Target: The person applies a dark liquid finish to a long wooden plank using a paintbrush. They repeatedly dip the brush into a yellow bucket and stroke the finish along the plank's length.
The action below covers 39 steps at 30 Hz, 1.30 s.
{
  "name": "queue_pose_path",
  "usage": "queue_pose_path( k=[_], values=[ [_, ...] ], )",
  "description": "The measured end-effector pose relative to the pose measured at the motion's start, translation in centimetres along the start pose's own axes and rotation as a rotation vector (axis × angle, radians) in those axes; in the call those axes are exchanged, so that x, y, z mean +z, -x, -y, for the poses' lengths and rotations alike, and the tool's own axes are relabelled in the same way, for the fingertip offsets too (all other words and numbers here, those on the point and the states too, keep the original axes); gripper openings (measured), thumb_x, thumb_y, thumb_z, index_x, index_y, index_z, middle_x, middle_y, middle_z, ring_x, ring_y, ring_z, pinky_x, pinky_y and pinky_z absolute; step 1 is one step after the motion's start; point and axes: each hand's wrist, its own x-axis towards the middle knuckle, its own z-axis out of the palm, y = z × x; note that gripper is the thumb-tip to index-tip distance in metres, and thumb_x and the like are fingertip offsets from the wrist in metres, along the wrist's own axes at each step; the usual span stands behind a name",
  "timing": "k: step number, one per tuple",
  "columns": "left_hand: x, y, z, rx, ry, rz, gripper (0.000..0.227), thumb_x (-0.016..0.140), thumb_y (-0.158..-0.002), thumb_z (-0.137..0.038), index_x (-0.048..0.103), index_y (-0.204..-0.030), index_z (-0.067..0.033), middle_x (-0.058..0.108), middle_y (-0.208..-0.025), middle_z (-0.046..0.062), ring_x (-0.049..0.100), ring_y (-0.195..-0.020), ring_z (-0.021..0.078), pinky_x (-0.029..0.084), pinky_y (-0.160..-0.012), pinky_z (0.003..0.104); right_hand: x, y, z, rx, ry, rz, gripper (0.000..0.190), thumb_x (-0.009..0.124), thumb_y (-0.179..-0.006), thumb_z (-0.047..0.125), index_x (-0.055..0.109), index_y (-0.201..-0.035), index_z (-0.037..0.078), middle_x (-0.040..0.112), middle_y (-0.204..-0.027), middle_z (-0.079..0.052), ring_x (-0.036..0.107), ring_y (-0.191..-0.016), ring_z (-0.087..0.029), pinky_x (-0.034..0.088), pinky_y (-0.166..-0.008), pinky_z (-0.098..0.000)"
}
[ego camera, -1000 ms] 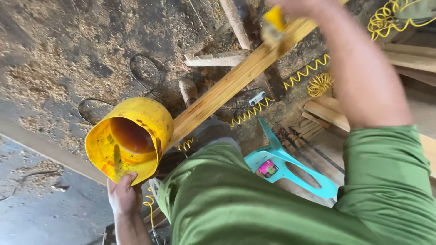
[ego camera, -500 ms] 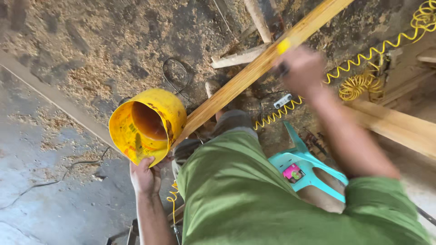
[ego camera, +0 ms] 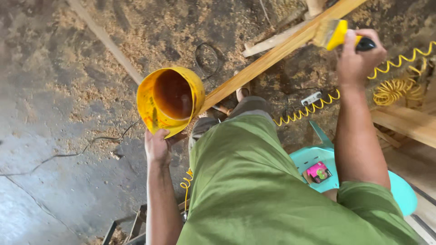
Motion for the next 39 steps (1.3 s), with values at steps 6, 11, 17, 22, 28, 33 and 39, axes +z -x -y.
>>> queue_pose_path(
  k=[6,11,17,22,28,33,39],
  values=[
    [-6.7,2.1,1.1,0.055,-0.127,-0.02,0.052,0.044,-0.082,0.006,0.053,-0.133,0.0029,0.071,-0.107,0.016,0.074,-0.083,0.0301,0.065,-0.064,0.042,1.1,6.7,14.1,0.457,-0.804,0.034,0.013,0.067,-0.106,0.013,0.062,-0.104,0.001,0.068,-0.095,-0.012,0.063,-0.066,-0.018,0.049,-0.059,-0.0318],
    [-9.8,2.4,1.2,0.099,-0.056,0.056,0.064,0.042,-0.08,0.012,0.047,-0.142,-0.0015,0.07,-0.114,0.014,0.076,-0.087,0.0243,0.067,-0.064,0.036,1.9,11.4,29.7,0.03,-0.924,0.327,0.019,0.068,-0.103,0.017,0.067,-0.11,-0.001,0.069,-0.106,-0.015,0.069,-0.072,-0.019,0.058,-0.061,-0.0299],
    [-11.8,3.2,0.5,0.064,-0.227,0.087,0.078,0.039,-0.082,0.009,0.032,-0.158,-0.0108,0.068,-0.121,0.012,0.074,-0.085,0.0221,0.063,-0.054,0.034,6.1,14.7,38.5,-0.368,-0.485,0.59,0.014,0.076,-0.096,0.008,0.071,-0.103,-0.004,0.074,-0.094,-0.014,0.073,-0.086,-0.021,0.059,-0.076,-0.0332],
    [-13.3,2.9,1.5,0.078,-0.36,0.067,0.079,0.046,-0.084,0.004,0.028,-0.16,-0.0096,0.07,-0.117,0.015,0.075,-0.079,0.0198,0.064,-0.055,0.033,6.9,17.3,38.6,0.033,-0.522,0.682,0.012,0.07,-0.097,0.007,0.072,-0.104,-0.003,0.073,-0.086,-0.008,0.071,-0.07,-0.012,0.055,-0.064,-0.0254],
    [-14.2,3.0,3.2,0.052,-0.452,0.023,0.079,0.044,-0.084,0.002,0.026,-0.161,-0.0099,0.075,-0.099,0.018,0.073,-0.061,0.0218,0.061,-0.052,0.034,3.2,16.8,36.3,0.166,-0.408,0.664,0.017,0.072,-0.094,0.004,0.075,-0.11,-0.001,0.074,-0.084,-0.008,0.067,-0.069,-0.006,0.052,-0.06,-0.02],
    [-14.1,3.5,4.1,0.086,-0.491,0.008,0.077,0.044,-0.085,0.001,0.028,-0.16,-0.0093,0.074,-0.105,0.018,0.076,-0.064,0.0238,0.064,-0.054,0.035,1.4,16.5,35.1,0.299,-0.47,0.755,0.021,0.073,-0.091,0.003,0.075,-0.112,0.0,0.075,-0.088,-0.008,0.068,-0.071,-0.006,0.053,-0.06,-0.0196],
    [-13.2,4.0,4.0,0.065,-0.515,0.001,0.078,0.044,-0.085,0.0,0.026,-0.16,-0.0076,0.075,-0.107,0.02,0.077,-0.065,0.0241,0.065,-0.057,0.036,3.7,17.5,35.8,-0.327,-0.3,0.661,0.017,0.073,-0.096,0.011,0.074,-0.11,0.002,0.077,-0.102,-0.014,0.077,-0.086,-0.021,0.061,-0.076,-0.0313]
  ],
)
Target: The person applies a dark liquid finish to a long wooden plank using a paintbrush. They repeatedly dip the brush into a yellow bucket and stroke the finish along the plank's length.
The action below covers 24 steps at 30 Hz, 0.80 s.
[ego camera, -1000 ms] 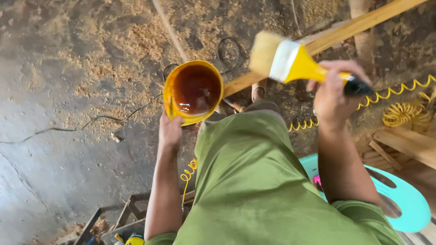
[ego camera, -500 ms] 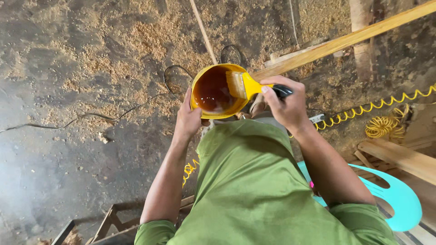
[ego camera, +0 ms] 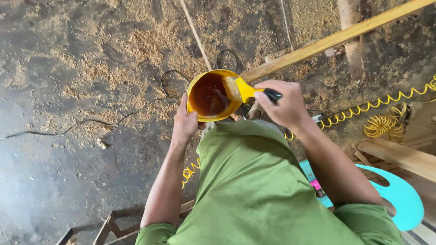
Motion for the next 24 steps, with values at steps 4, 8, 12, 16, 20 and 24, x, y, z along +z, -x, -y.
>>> queue_pose_path(
  k=[4,8,12,16,20,24],
  values=[
    [0.6,0.7,-1.0,0.0,-0.067,-0.01,0.077,0.044,-0.086,-0.002,0.024,-0.16,-0.0083,0.076,-0.106,0.022,0.077,-0.064,0.0247,0.064,-0.057,0.036,2.6,-1.1,-0.1,-0.002,0.174,0.025,0.017,0.078,-0.09,0.016,0.075,-0.1,0.002,0.076,-0.09,-0.015,0.073,-0.079,-0.032,0.058,-0.072,-0.0403],
    [0.9,0.6,-1.9,-0.005,-0.181,-0.023,0.077,0.043,-0.087,-0.003,0.022,-0.161,-0.0091,0.074,-0.11,0.024,0.077,-0.065,0.0259,0.064,-0.057,0.037,2.7,-0.8,0.0,0.088,0.179,0.021,0.017,0.078,-0.089,0.016,0.076,-0.099,0.003,0.076,-0.091,-0.015,0.074,-0.079,-0.031,0.058,-0.071,-0.0396],
    [0.7,0.5,-1.5,0.032,-0.118,-0.006,0.076,0.043,-0.086,-0.003,0.024,-0.159,-0.0088,0.072,-0.116,0.022,0.077,-0.068,0.0234,0.066,-0.057,0.036,0.1,1.6,0.8,0.214,0.075,-0.037,0.023,0.078,-0.088,0.015,0.074,-0.106,0.002,0.075,-0.095,-0.016,0.075,-0.078,-0.027,0.059,-0.071,-0.0364],
    [0.5,-0.1,-1.3,0.118,-0.171,-0.002,0.076,0.044,-0.086,-0.002,0.024,-0.159,-0.0064,0.069,-0.121,0.022,0.078,-0.069,0.0246,0.067,-0.058,0.036,-2.3,3.8,1.6,0.185,0.192,-0.048,0.023,0.08,-0.087,0.014,0.074,-0.106,0.003,0.075,-0.098,-0.017,0.075,-0.085,-0.031,0.059,-0.076,-0.0386],
    [0.3,-0.3,-1.0,0.075,-0.218,0.023,0.076,0.044,-0.087,-0.003,0.025,-0.16,-0.0063,0.071,-0.119,0.024,0.078,-0.07,0.026,0.065,-0.06,0.036,-2.6,5.2,1.6,0.409,0.302,0.042,0.021,0.079,-0.084,0.018,0.073,-0.099,0.005,0.073,-0.087,-0.019,0.073,-0.08,-0.035,0.057,-0.072,-0.042],
    [0.1,-0.7,-1.4,0.102,-0.195,0.043,0.074,0.042,-0.088,-0.001,0.025,-0.159,-0.0071,0.067,-0.126,0.023,0.078,-0.074,0.0238,0.065,-0.059,0.034,-1.6,6.0,0.0,0.546,0.46,0.199,0.028,0.077,-0.082,0.023,0.067,-0.1,0.004,0.072,-0.082,-0.021,0.069,-0.079,-0.042,0.054,-0.071,-0.0503]
  ],
)
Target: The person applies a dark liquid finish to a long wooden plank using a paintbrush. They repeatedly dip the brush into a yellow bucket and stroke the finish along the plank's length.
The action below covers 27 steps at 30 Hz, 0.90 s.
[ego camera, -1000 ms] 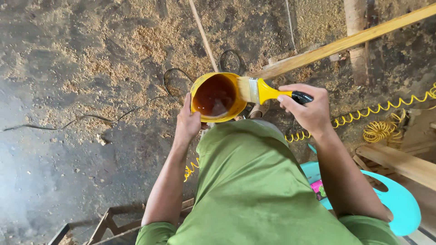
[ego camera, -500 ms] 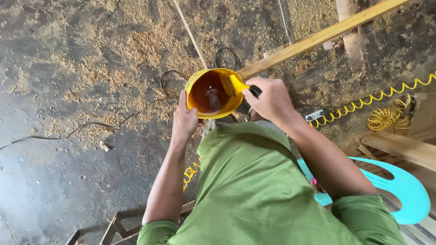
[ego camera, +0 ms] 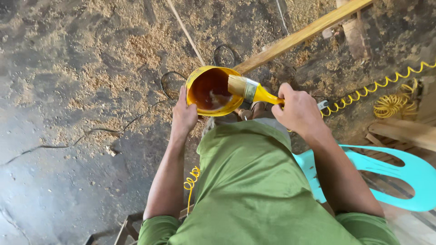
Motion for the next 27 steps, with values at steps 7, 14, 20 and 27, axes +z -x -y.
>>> queue_pose_path(
  k=[7,14,20,27],
  values=[
    [-1.5,0.1,1.0,-0.008,0.409,0.069,0.065,0.035,-0.086,0.006,0.046,-0.149,-0.0078,0.069,-0.112,0.017,0.073,-0.073,0.0203,0.063,-0.053,0.033,5.3,0.2,-4.9,0.03,-0.263,-0.217,0.023,0.071,-0.089,0.025,0.071,-0.104,0.007,0.071,-0.093,-0.02,0.07,-0.087,-0.04,0.056,-0.076,-0.0499],
    [-4.2,-0.8,3.0,-0.084,0.389,0.027,0.052,0.042,-0.084,0.007,0.053,-0.134,-0.0033,0.069,-0.103,0.018,0.071,-0.07,0.0231,0.063,-0.055,0.036,16.3,-1.7,-6.9,-0.14,-0.224,-0.178,0.023,0.068,-0.093,0.022,0.07,-0.107,0.005,0.069,-0.101,-0.019,0.067,-0.089,-0.042,0.053,-0.077,-0.0525],
    [-6.4,-0.1,4.4,-0.192,0.425,-0.019,0.044,0.04,-0.088,0.0,0.053,-0.13,0.0059,0.07,-0.098,0.025,0.074,-0.07,0.0296,0.067,-0.061,0.038,18.2,-4.7,-14.2,0.145,-0.339,-0.559,0.01,0.065,-0.094,0.009,0.067,-0.101,0.001,0.068,-0.095,-0.023,0.065,-0.089,-0.045,0.052,-0.076,-0.053],
    [-6.7,0.9,4.8,-0.23,0.43,-0.073,0.044,0.04,-0.085,0.001,0.05,-0.128,0.0016,0.07,-0.095,0.021,0.072,-0.071,0.03,0.065,-0.062,0.041,22.2,-4.1,-8.1,0.115,-0.404,-0.481,0.007,0.07,-0.089,0.008,0.067,-0.091,0.002,0.067,-0.085,-0.024,0.065,-0.081,-0.046,0.05,-0.073,-0.0538]
  ],
)
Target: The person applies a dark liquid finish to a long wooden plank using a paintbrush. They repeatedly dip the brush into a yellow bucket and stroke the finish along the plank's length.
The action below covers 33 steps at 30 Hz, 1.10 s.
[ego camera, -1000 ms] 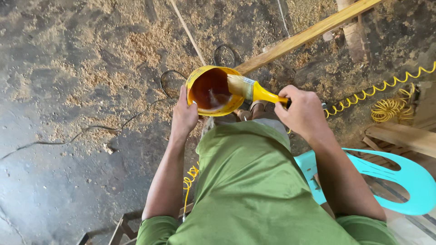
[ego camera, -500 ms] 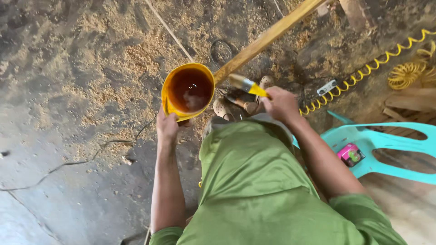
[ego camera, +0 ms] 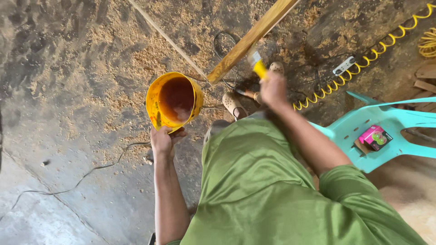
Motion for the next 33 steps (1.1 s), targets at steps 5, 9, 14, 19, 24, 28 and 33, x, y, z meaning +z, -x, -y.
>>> queue_pose_path(
  k=[5,9,14,19,24,28,33],
  values=[
    [-0.8,0.0,0.0,0.007,-0.003,0.015,0.042,0.041,-0.086,0.0,0.053,-0.127,0.0021,0.07,-0.094,0.02,0.072,-0.07,0.0295,0.065,-0.061,0.041,2.8,5.8,4.9,-0.006,-0.108,0.396,0.015,0.067,-0.092,0.015,0.067,-0.1,0.003,0.066,-0.093,-0.021,0.065,-0.085,-0.042,0.052,-0.076,-0.0526],
    [-0.8,-0.5,0.3,0.002,-0.033,0.024,0.042,0.042,-0.086,0.0,0.052,-0.127,0.0018,0.07,-0.094,0.019,0.072,-0.07,0.0288,0.064,-0.061,0.041,2.7,6.5,4.9,-0.02,-0.071,0.47,0.024,0.067,-0.089,0.017,0.069,-0.109,0.003,0.068,-0.098,-0.019,0.067,-0.088,-0.041,0.053,-0.075,-0.0521],
    [-0.1,-0.7,0.1,-0.021,-0.048,0.023,0.043,0.041,-0.086,0.001,0.051,-0.127,0.0033,0.07,-0.093,0.022,0.072,-0.069,0.0292,0.066,-0.063,0.042,0.5,3.6,1.4,-0.097,0.007,0.276,0.024,0.066,-0.09,0.014,0.071,-0.112,0.004,0.071,-0.109,-0.02,0.069,-0.089,-0.039,0.055,-0.077,-0.0495],
    [0.3,-0.4,-0.1,-0.028,-0.073,0.047,0.041,0.042,-0.086,0.0,0.052,-0.126,0.0051,0.069,-0.09,0.023,0.071,-0.068,0.0295,0.066,-0.063,0.042,-1.5,0.7,0.5,0.152,0.004,-0.09,0.017,0.067,-0.091,0.01,0.07,-0.105,0.001,0.07,-0.093,-0.02,0.068,-0.088,-0.04,0.054,-0.079,-0.05],
    [0.2,-0.4,-0.2,-0.009,-0.043,0.094,0.039,0.042,-0.087,-0.001,0.056,-0.122,0.0074,0.07,-0.088,0.023,0.071,-0.066,0.0294,0.065,-0.062,0.042,1.1,4.0,6.1,0.0,-0.017,0.101,0.013,0.067,-0.089,0.015,0.066,-0.089,0.002,0.066,-0.08,-0.019,0.066,-0.078,-0.039,0.05,-0.074,-0.0549],
    [-0.2,-0.5,-0.8,0.009,-0.057,0.064,0.038,0.042,-0.087,0.0,0.057,-0.12,0.0084,0.07,-0.088,0.023,0.072,-0.067,0.0309,0.066,-0.063,0.044,2.3,7.3,9.3,-0.141,-0.093,0.46,0.019,0.064,-0.086,0.014,0.069,-0.099,0.001,0.068,-0.088,-0.019,0.066,-0.072,-0.039,0.052,-0.063,-0.0538],
    [-0.1,-0.5,-1.2,0.027,-0.05,0.067,0.039,0.041,-0.087,0.0,0.054,-0.124,0.0062,0.07,-0.092,0.021,0.071,-0.07,0.0311,0.065,-0.063,0.044,2.0,3.9,7.0,-0.024,0.037,0.646,0.029,0.058,-0.09,0.011,0.071,-0.115,0.007,0.069,-0.093,-0.017,0.068,-0.069,-0.034,0.055,-0.06,-0.0506]
  ],
)
